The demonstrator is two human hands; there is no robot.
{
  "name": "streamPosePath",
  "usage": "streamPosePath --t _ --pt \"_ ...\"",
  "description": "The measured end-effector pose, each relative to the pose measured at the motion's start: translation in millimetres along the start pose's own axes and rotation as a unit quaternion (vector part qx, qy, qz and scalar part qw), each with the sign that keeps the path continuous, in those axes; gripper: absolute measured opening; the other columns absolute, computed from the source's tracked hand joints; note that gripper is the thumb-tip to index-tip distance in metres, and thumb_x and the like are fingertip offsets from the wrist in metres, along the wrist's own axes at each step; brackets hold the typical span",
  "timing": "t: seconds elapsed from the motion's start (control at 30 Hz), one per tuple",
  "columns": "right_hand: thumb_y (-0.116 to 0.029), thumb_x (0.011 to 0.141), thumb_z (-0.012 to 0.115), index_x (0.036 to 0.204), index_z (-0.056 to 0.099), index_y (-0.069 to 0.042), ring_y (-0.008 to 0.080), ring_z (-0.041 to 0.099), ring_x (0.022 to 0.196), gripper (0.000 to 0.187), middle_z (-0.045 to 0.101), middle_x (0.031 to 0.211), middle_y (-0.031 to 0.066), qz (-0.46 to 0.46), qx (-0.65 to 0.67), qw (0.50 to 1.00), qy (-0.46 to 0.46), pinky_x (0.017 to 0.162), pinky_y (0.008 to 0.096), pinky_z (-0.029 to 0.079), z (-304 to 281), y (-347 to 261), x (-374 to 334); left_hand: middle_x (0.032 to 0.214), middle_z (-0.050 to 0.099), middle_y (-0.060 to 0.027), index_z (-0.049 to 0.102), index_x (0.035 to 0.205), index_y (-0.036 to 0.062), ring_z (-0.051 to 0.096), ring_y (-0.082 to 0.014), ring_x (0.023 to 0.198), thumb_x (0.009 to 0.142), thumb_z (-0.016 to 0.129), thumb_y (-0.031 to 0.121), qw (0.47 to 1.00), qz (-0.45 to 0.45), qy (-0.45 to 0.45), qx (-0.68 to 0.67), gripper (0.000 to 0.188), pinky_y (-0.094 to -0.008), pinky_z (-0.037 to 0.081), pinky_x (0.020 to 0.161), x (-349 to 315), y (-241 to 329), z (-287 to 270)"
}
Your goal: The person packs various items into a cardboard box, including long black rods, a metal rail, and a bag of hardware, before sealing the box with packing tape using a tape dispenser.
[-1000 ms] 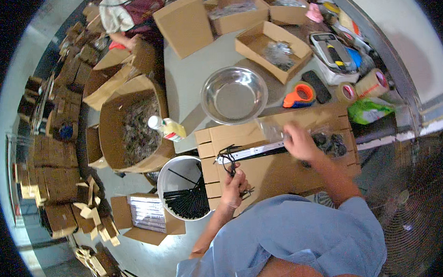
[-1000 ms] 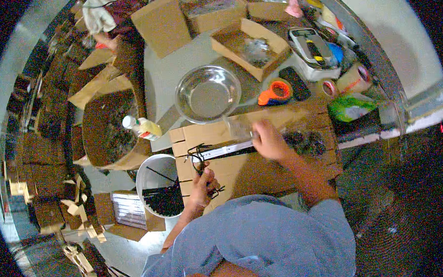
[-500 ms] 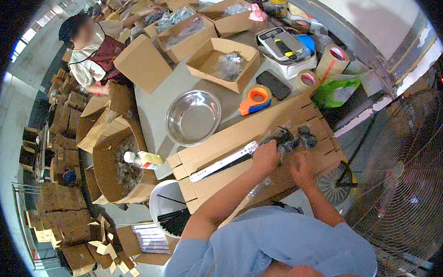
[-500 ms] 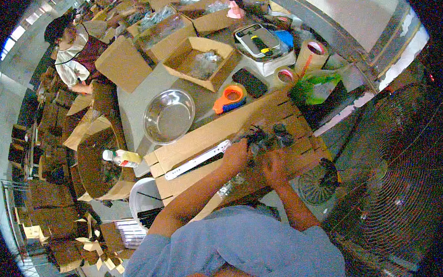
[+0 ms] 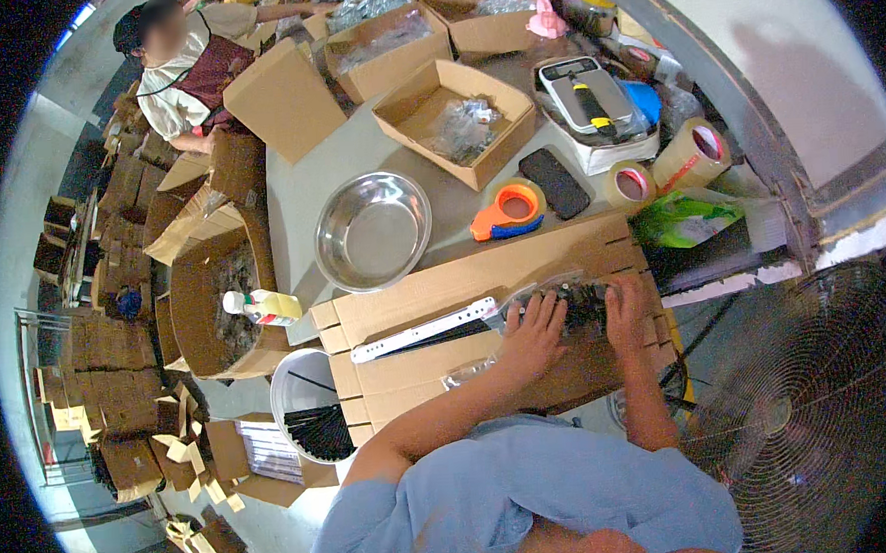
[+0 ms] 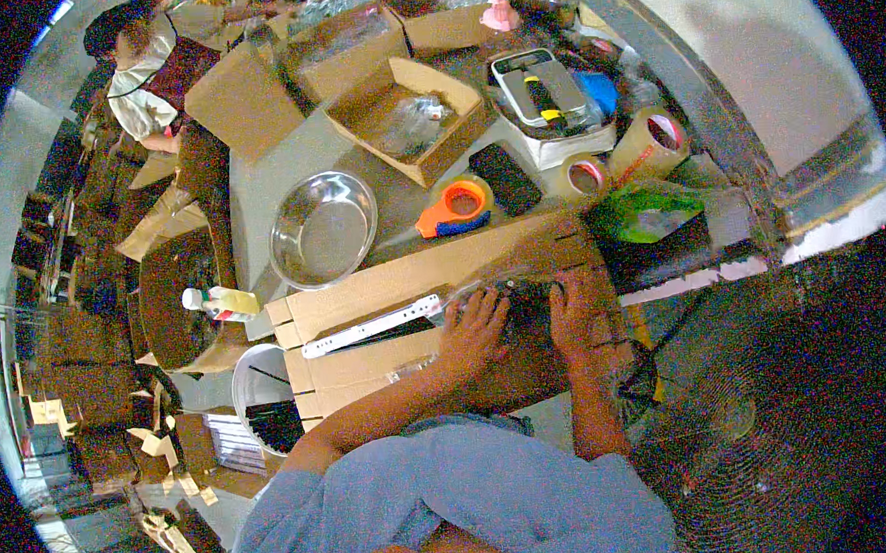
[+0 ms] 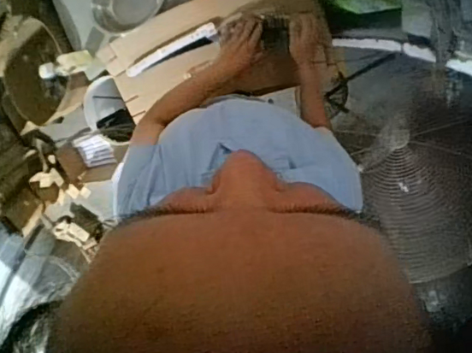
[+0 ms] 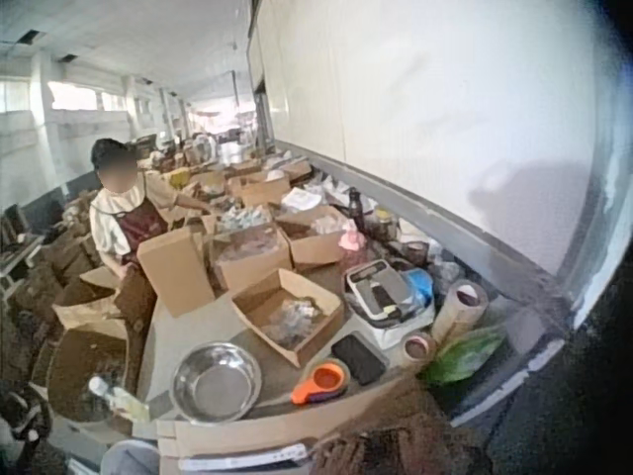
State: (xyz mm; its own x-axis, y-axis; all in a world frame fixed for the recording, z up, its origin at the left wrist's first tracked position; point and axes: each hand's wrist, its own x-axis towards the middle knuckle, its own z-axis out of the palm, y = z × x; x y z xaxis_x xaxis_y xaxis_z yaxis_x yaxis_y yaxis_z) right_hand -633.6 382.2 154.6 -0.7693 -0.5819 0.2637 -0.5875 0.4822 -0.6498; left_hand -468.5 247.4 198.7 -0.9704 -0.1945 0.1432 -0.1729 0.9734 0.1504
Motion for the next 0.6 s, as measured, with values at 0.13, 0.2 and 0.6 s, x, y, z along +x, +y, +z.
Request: streamPosePath --t 0.13,0.2,0.6 --pt "-0.008 0.077 0.058 0.104 0.058 -0.006 0.0336 0.047 0.108 0.027 0.053 0.11 0.0139 -0.066 0.017 0.989 -0.132 0.095 0.0417 0.036 -25.7 -7.3 22.6 0.147 0.022 -0.0088 0.04 0.132 0.0082 0.018 -0.0299 0.136 0.074 0.063 0.046 0.999 0.003 -0.043 -0.017 0.074 -0.0578 0.02 0.103 -16.1 -16.4 27.2" --pt "-0.003 0.069 0.062 0.106 0.059 -0.011 0.034 0.046 0.112 0.038 0.054 0.112 0.0129 -0.117 0.012 0.966 -0.231 0.1 0.0423 0.034 -33.9 -16.8 31.5 0.147 0.022 -0.0093 0.041 0.132 0.0081 0.018 -0.0301 0.136 0.073 0.064 0.044 0.998 -0.004 -0.041 -0.043 0.073 -0.0576 0.02 0.103 -16.3 -18.1 31.4" --pt "-0.005 0.072 0.068 0.091 0.066 -0.005 0.0246 0.061 0.081 0.02 0.063 0.084 0.0083 -0.094 0.111 0.95 -0.277 0.074 0.0341 0.049 -20.9 -5.5 20.3 0.141 0.029 -0.0145 0.039 0.131 0.0059 0.024 -0.0339 0.132 0.072 0.069 0.033 0.954 -0.065 -0.029 -0.29 0.071 -0.0496 0.023 0.105 -13.2 -30.3 6.4"
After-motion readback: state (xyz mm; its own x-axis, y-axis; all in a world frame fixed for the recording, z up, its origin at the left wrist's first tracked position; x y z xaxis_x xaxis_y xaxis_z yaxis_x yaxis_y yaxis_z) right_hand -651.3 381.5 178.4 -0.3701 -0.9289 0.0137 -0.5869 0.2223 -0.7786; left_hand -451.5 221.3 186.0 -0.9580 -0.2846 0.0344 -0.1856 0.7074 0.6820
